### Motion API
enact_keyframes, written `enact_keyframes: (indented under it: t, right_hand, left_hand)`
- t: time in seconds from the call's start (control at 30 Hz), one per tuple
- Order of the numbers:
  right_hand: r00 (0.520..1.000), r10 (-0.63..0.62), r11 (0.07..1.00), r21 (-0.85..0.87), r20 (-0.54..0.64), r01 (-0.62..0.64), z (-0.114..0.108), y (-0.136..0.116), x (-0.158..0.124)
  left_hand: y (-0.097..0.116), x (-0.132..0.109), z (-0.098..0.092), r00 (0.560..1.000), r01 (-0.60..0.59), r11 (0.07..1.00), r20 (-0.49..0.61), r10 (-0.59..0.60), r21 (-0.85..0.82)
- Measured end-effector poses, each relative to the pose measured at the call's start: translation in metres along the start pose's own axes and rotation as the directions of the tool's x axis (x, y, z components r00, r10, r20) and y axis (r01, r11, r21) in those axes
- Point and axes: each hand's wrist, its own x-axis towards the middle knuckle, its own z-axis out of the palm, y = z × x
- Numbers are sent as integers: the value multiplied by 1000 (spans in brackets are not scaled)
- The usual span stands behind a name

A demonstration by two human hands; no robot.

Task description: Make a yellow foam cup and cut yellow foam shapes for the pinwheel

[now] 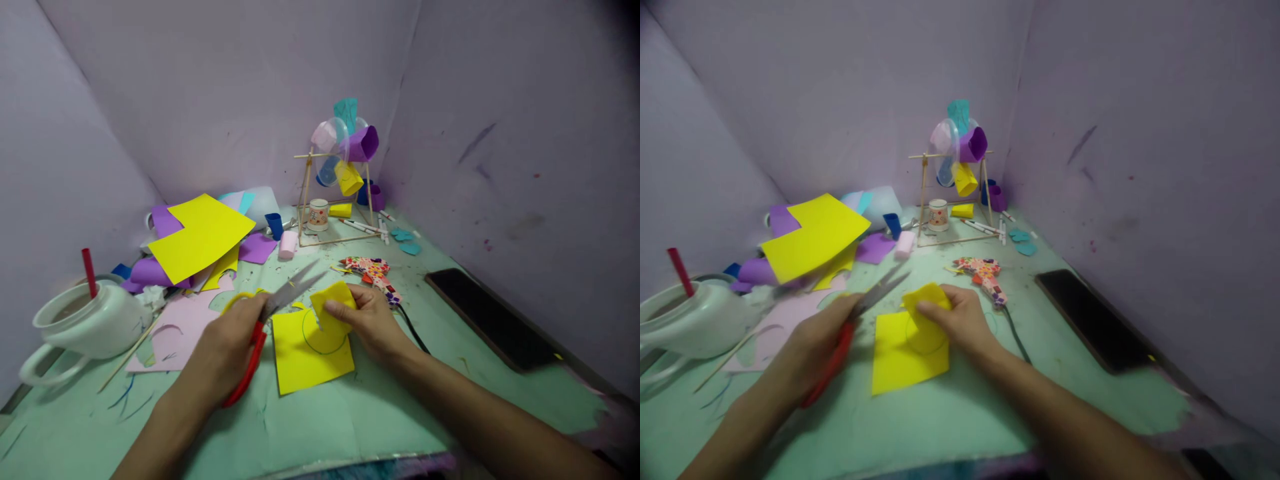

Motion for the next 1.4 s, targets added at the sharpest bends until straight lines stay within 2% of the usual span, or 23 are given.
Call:
enact_keyframes:
  t: [0.07,0.13,0.2,0.33,0.43,0.63,0.77,0.83,0.9,0.93,0.97,1.0,1.03,1.07,1.13,1.17,1.23,1.3,1.4]
  right_hand:
    - [1000,19,1000,14,2,-19,-2,2,2]
    - [999,38,999,26,10,-39,-2,2,2]
    - [998,55,998,36,23,-56,-2,2,2]
    - [995,93,994,51,42,-95,-1,1,2]
    - [990,128,989,64,55,-131,0,1,2]
    - [976,200,975,77,88,-207,3,-4,-1]
    - [957,264,956,99,120,-276,4,-6,-3]
    - [940,309,936,127,148,-328,4,-7,-3]
    - [916,362,911,143,174,-388,4,-7,-3]
    - [901,390,897,143,187,-418,3,-7,-3]
    - [885,415,883,139,210,-448,3,-7,-4]
    - [868,432,871,135,243,-471,3,-7,-4]
    - [855,437,865,129,280,-485,3,-8,-5]
    - [845,432,866,116,316,-486,4,-8,-5]
    - [839,398,886,80,370,-456,4,-11,-5]
    - [839,385,895,68,385,-441,4,-12,-5]
    - [831,376,890,91,409,-447,3,-14,-5]
    - [818,381,858,164,432,-486,1,-16,-3]
    - [798,388,826,209,461,-523,-4,-20,0]
  left_hand:
    - [-12,5,-4,982,189,974,-30,-187,127]
    - [-27,9,-9,906,420,885,-34,-422,203]
    - [-43,12,-13,848,522,828,-20,-530,203]
    - [-67,15,-12,813,570,798,6,-582,195]
    - [-77,18,-11,789,601,775,7,-614,193]
    - [-84,21,-10,762,631,749,23,-648,199]
    - [-87,21,-12,770,620,759,32,-638,199]
    - [-80,19,-15,773,619,758,11,-634,206]
    - [-63,16,-19,813,578,794,-53,-579,189]
    - [-50,14,-19,853,521,836,-98,-512,170]
    - [-35,13,-19,931,337,937,-179,-317,93]
    - [-20,13,-16,985,107,994,-141,-102,29]
    - [-4,14,-12,996,-69,997,-53,68,-26]
    - [10,15,-6,975,-221,973,24,223,-69]
    - [30,20,8,882,-470,880,-10,471,-71]
    - [36,22,15,866,-486,871,94,491,-77]
    - [40,26,25,841,-502,858,171,513,-108]
    - [38,26,28,858,-462,875,178,482,-145]
    - [31,23,25,911,-314,919,196,362,-238]
